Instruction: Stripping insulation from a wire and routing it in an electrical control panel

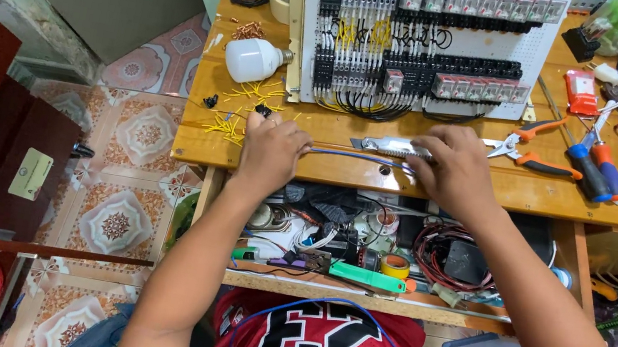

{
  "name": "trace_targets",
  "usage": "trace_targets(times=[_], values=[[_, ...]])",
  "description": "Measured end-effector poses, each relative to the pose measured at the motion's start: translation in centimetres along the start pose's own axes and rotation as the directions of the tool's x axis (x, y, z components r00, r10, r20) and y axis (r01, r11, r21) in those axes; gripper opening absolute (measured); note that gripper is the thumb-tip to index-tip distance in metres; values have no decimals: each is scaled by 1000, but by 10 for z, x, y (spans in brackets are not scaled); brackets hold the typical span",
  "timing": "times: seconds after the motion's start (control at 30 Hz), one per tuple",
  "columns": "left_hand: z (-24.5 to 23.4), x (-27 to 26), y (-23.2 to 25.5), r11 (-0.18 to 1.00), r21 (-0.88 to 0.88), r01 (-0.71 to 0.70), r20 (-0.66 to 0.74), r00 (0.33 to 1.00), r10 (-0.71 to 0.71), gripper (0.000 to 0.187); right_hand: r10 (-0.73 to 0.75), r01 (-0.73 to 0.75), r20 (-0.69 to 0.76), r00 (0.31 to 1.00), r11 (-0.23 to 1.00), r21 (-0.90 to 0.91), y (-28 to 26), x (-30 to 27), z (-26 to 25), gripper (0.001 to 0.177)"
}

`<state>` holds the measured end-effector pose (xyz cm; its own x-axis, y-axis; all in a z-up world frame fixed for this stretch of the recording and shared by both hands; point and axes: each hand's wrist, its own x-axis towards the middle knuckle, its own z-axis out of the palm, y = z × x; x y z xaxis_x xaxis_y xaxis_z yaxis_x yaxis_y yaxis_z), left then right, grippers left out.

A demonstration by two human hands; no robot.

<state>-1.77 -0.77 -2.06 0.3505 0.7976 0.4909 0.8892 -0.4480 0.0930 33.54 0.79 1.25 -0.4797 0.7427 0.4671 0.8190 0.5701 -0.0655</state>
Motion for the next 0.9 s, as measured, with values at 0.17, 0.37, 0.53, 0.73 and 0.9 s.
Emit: trace_targets(times=[0.17,0.37,0.53,0.73,0.9], values=[[15,0,4,1000,-15,0,1,1000,0,7,55,-47,192,980,998,-47,-22,25,-12,38],[11,1,6,997,-54,55,44,998,-53,9,11,7,204,979,996,-89,-20,31,10,42],[8,4,8,993,-52,103,79,992,-99,11,-80,86,131,988,995,-42,-21,29,3,40],[5,6,8,993,-64,99,101,991,-92,13,-135,53,129,982,866,498,-66,36,-32,40],[-6,9,8,991,-71,109,128,987,-99,15,-195,26,231,953,813,581,-77,52,-14,41]])
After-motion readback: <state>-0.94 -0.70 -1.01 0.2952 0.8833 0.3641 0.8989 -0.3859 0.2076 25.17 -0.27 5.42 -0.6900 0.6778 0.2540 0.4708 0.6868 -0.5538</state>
